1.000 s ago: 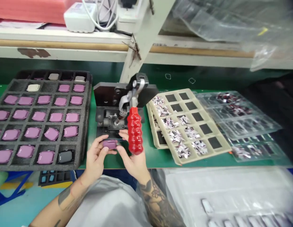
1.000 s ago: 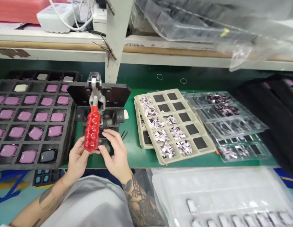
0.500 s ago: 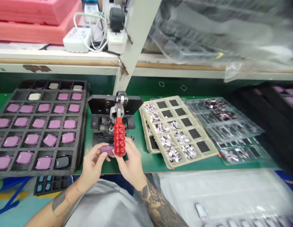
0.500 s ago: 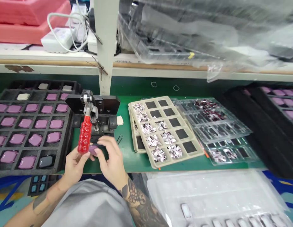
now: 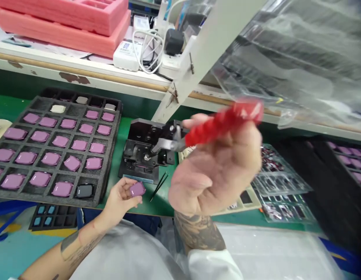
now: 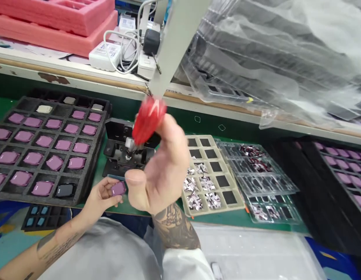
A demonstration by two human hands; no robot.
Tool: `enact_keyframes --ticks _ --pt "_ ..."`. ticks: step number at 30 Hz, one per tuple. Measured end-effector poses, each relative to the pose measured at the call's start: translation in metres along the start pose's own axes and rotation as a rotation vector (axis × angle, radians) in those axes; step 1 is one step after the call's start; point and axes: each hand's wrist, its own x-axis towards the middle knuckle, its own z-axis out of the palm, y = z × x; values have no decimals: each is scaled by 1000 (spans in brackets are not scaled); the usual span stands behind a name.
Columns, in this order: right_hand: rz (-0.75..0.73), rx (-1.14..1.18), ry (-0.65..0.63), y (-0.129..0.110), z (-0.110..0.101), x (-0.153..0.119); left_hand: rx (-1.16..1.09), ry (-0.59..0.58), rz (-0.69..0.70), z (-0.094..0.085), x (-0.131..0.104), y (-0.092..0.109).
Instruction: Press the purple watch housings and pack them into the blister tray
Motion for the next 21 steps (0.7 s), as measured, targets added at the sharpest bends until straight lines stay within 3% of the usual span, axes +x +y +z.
enact_keyframes --ticks 2,4,6,9,11,14,17,21 --pt "13 3 219 0 -4 -21 65 -39 11 -3 -6 1" --pt "83 32 237 3 -10 -57 187 -61 70 -8 -16 3" --pt "250 41 -32 8 -14 -99 315 -57 162 -15 -26 4" --pt "279 -130 -424 17 -10 -145 477 -61 317 -23 -35 5" --pt "240 -276 -596 27 2 -155 573 -77 415 -25 -36 6" --pt "223 -389 -784 45 23 -149 668 -91 508 -22 -34 13" --pt "303 -325 -785 52 30 -141 775 -47 613 -17 -31 22" --pt "492 -91 -562 37 8 -148 1155 101 846 -13 -16 27"
